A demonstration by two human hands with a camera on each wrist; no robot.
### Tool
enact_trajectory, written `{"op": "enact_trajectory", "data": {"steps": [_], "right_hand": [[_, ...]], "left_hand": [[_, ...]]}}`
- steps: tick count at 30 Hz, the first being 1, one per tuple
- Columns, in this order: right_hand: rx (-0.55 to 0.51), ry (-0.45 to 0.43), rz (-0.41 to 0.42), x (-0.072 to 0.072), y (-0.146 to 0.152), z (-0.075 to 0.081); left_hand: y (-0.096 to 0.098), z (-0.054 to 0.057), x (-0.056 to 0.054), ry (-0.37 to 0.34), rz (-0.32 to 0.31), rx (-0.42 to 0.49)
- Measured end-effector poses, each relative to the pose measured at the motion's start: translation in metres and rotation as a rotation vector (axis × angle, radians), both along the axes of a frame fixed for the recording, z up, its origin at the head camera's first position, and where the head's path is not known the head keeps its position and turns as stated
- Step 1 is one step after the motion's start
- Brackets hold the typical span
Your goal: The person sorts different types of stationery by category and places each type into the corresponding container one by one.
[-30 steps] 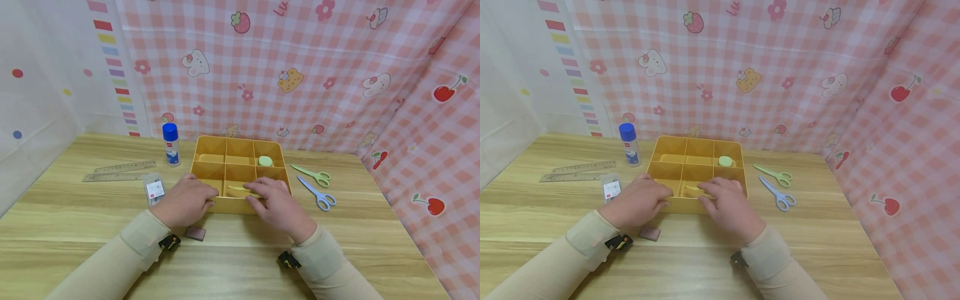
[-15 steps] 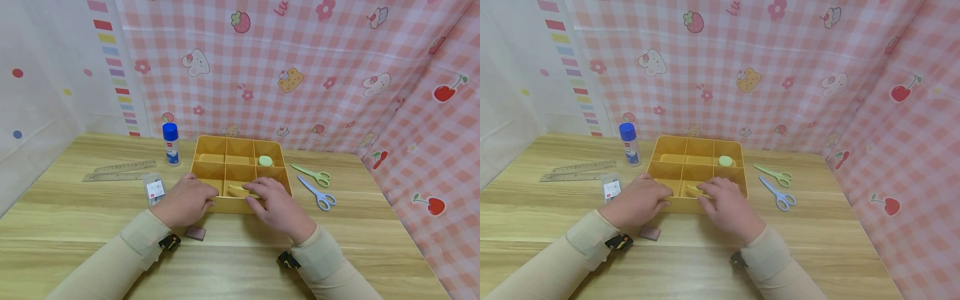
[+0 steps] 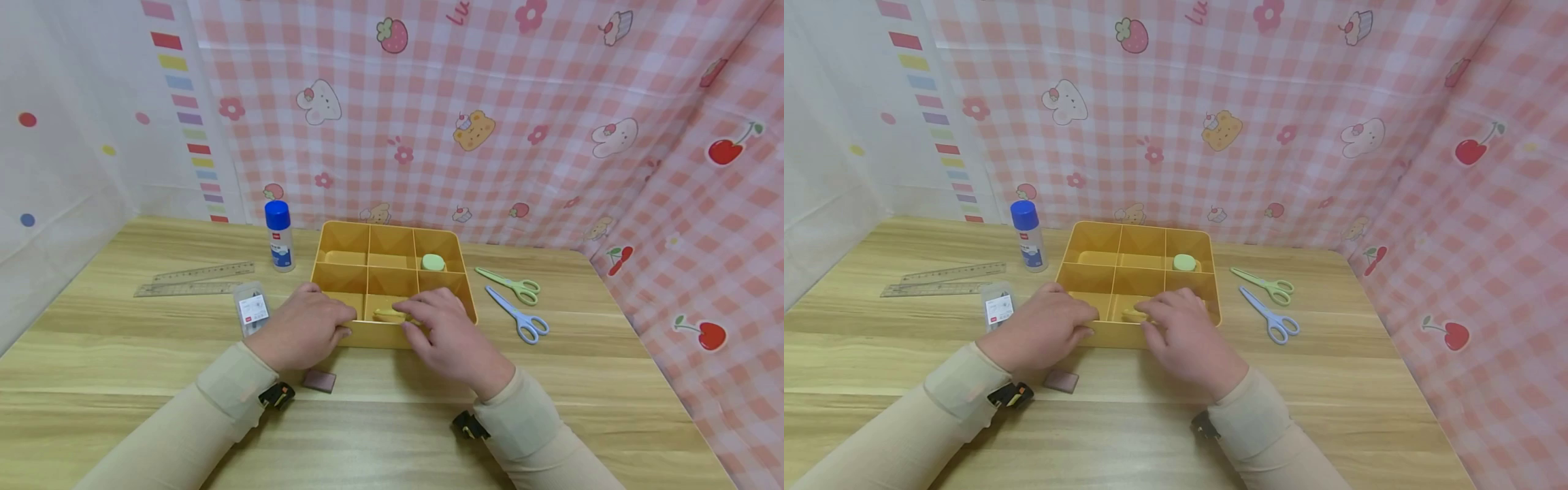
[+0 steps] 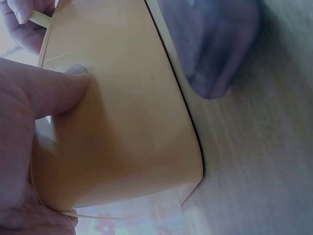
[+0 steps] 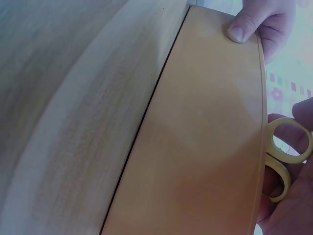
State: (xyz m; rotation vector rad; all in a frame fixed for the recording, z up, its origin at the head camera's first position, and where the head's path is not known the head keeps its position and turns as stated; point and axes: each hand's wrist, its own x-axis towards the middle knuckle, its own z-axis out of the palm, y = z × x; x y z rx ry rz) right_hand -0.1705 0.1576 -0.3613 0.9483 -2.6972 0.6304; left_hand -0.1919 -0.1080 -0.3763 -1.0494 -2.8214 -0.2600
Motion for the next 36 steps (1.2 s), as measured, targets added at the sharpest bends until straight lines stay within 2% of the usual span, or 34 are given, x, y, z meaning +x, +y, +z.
{"op": "enact_trajectory", "data": {"steps": [6,36], "right_hand": [[0.029,0.0,0.0,0.0011,-0.002,0.001],[0.029,-0.013,0.006,0.0021,-0.0068,-0.0032]], "left_hand": [[-0.0003,-0.0007,-0.0003,-0.006,0.003,-0.001],[0.0002,-0.001,-0.0003,-0.016,0.009,0.008]]}}
